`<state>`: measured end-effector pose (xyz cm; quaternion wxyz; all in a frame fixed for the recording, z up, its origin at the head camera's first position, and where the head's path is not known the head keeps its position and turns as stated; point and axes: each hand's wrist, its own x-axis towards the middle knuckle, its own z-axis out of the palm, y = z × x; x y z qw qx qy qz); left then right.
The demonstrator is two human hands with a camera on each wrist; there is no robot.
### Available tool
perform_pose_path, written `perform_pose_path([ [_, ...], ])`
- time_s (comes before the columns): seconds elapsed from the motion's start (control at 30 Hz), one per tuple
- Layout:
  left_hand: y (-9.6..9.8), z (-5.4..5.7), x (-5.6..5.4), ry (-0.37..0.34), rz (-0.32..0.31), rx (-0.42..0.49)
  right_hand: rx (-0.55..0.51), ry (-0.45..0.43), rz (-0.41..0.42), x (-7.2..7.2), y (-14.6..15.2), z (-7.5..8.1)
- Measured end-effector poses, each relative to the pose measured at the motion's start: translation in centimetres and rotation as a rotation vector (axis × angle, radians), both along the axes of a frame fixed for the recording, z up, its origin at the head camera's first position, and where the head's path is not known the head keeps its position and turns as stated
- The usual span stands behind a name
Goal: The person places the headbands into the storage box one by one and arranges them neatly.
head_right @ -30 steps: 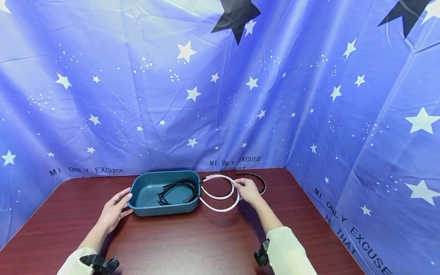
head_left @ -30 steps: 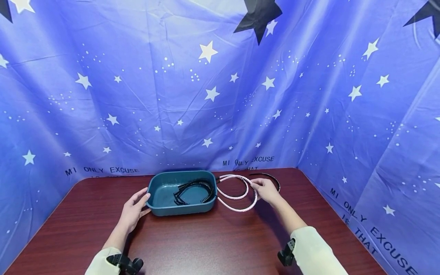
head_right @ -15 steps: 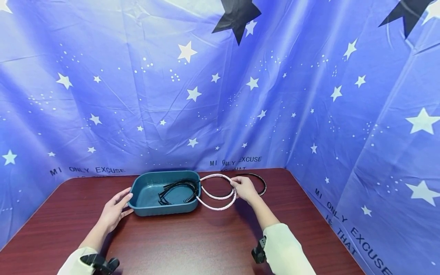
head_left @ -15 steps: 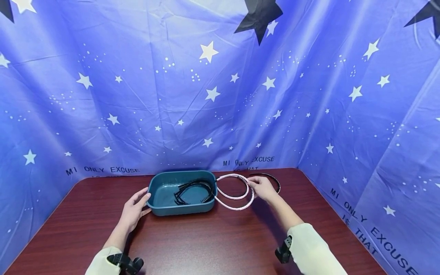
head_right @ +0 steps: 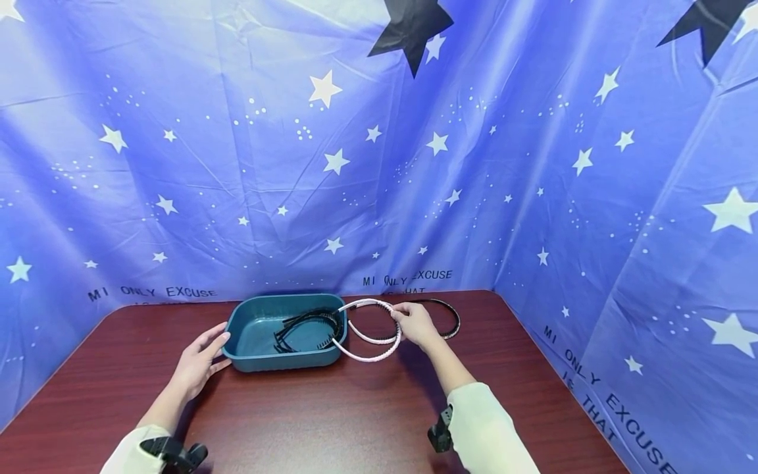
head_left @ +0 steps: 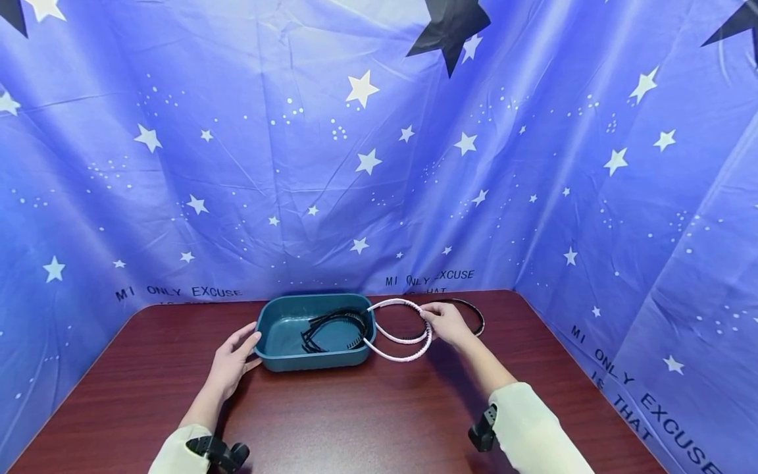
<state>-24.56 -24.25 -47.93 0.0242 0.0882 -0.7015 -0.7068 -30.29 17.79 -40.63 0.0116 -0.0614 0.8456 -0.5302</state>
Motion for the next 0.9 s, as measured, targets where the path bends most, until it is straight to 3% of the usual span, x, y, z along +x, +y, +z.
perform_pose_path([
  [0.9,0.2,0.2,0.1,0.009,0.012,0.018,0.045,0.03,0.013,-0.3,-2.7,1.1],
])
